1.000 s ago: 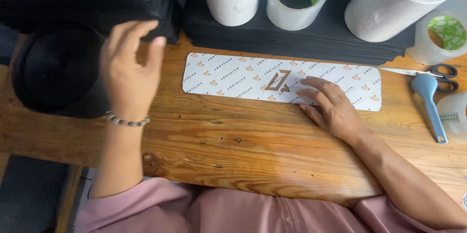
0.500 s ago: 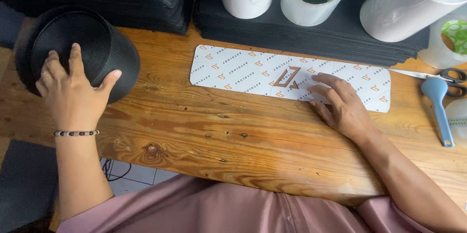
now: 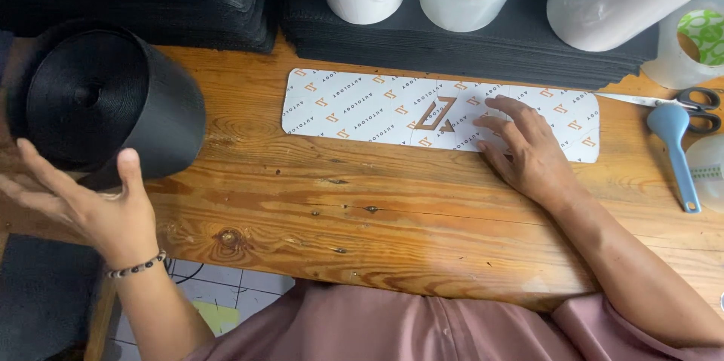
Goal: Unroll, align, cut, and brush a piece of black foam material on a workbench.
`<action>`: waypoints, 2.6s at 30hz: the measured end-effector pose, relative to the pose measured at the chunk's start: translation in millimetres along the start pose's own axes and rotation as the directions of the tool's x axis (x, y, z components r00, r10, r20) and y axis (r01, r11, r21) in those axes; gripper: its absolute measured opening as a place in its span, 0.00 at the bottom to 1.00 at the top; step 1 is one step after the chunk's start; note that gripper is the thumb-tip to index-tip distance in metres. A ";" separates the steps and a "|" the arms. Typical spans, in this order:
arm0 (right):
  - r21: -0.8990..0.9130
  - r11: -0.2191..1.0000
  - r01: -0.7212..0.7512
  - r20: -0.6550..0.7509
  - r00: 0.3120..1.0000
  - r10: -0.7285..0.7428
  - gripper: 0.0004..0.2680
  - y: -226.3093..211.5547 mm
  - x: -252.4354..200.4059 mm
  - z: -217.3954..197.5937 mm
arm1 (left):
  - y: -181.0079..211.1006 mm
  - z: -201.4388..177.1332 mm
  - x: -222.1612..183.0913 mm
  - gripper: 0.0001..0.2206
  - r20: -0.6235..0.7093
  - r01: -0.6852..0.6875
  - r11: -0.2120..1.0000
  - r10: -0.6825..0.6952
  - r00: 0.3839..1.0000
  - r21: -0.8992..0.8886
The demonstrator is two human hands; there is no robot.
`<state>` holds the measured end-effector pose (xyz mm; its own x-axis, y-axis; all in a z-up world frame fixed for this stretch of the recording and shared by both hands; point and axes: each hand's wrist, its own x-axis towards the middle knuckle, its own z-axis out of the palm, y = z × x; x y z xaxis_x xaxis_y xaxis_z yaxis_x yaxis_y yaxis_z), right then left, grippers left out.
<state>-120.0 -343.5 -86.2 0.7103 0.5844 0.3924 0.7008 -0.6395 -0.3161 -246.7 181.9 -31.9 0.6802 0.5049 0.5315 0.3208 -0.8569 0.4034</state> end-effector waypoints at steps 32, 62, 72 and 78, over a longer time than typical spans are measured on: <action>-0.264 0.946 -0.186 0.032 0.979 0.202 0.26 18.2 -5.4 3.4 | 189.8 80.4 -0.8 0.09 0.314 -0.752 0.488 0.870 0.379 -0.443; -0.253 0.967 0.042 -0.250 0.962 -0.108 0.06 -21.5 0.0 -52.2 | 257.1 113.8 -51.5 0.07 -0.105 -0.732 0.342 0.866 0.489 -0.590; -0.255 0.963 -0.088 -0.169 0.985 0.045 0.22 -27.1 -5.5 -67.6 | 264.2 119.3 -43.5 0.07 -0.208 -0.775 0.351 0.831 0.516 -0.525; -0.376 0.908 -0.186 -0.177 0.976 0.126 0.24 -27.7 -6.2 -55.1 | 266.7 125.5 -49.8 0.07 -0.236 -0.795 0.332 0.834 0.499 -0.508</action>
<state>-147.5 -357.0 -32.2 0.7698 0.4011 0.4964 0.4793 -0.8769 -0.0347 -112.3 -84.8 -44.2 0.4517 -0.4381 0.7772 -0.7686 -0.6334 0.0896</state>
